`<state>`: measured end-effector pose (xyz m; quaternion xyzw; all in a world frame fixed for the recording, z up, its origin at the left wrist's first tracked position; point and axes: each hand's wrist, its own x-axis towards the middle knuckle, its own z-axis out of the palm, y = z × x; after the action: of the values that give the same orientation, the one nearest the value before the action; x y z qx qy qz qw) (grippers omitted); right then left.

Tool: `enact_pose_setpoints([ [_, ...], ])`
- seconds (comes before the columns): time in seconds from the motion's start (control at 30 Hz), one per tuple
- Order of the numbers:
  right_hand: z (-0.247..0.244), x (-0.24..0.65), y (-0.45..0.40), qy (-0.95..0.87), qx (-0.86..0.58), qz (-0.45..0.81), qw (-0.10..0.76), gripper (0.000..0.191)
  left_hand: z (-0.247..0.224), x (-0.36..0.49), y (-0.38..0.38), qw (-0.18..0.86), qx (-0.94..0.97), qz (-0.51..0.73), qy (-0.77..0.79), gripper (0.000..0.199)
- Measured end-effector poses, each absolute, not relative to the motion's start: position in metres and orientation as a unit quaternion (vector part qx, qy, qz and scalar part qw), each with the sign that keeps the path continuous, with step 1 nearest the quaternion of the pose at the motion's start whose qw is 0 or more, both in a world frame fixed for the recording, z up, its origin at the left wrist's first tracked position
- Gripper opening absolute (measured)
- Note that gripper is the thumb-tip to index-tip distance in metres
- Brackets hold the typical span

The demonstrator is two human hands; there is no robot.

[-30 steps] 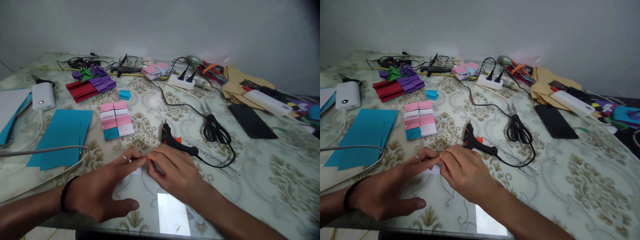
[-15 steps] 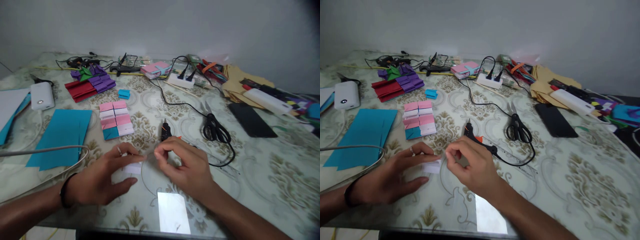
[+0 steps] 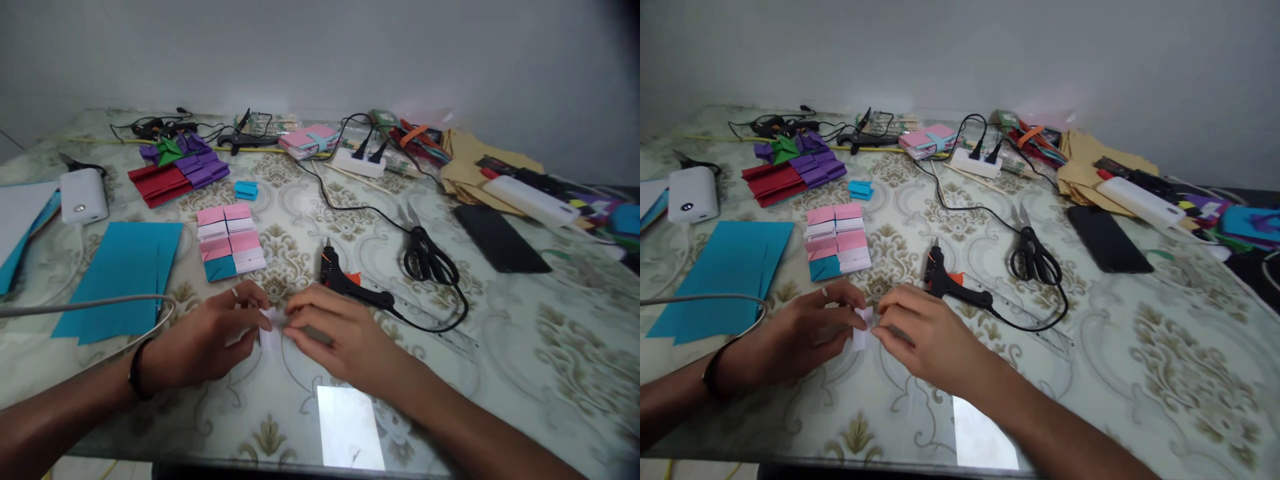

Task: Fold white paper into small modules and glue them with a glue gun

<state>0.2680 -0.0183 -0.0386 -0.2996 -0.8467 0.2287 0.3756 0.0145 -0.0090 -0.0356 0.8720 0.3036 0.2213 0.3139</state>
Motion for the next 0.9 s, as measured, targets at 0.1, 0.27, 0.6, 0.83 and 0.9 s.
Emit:
enact_pose_setpoints([
  [0.1,-0.042,0.266,-0.020,-0.857,-0.291,0.247,0.346,0.014,-0.034,0.016,-0.010,0.343,0.869,0.205,0.292,0.031],
  [0.27,-0.048,0.265,-0.020,-0.888,-0.264,0.259,0.273,0.006,-0.034,0.017,-0.012,0.350,0.866,0.177,0.311,0.031],
  [0.6,-0.049,0.266,-0.023,-0.877,-0.324,0.224,0.275,0.004,-0.041,0.016,-0.008,0.341,0.860,0.218,0.312,0.026],
  [0.83,-0.051,0.265,-0.023,-0.880,-0.336,0.218,0.255,0.009,-0.040,0.017,-0.007,0.335,0.868,0.207,0.302,0.017],
  [0.9,-0.053,0.264,-0.023,-0.883,-0.330,0.217,0.254,0.010,-0.040,0.017,-0.006,0.327,0.867,0.212,0.309,0.016],
])
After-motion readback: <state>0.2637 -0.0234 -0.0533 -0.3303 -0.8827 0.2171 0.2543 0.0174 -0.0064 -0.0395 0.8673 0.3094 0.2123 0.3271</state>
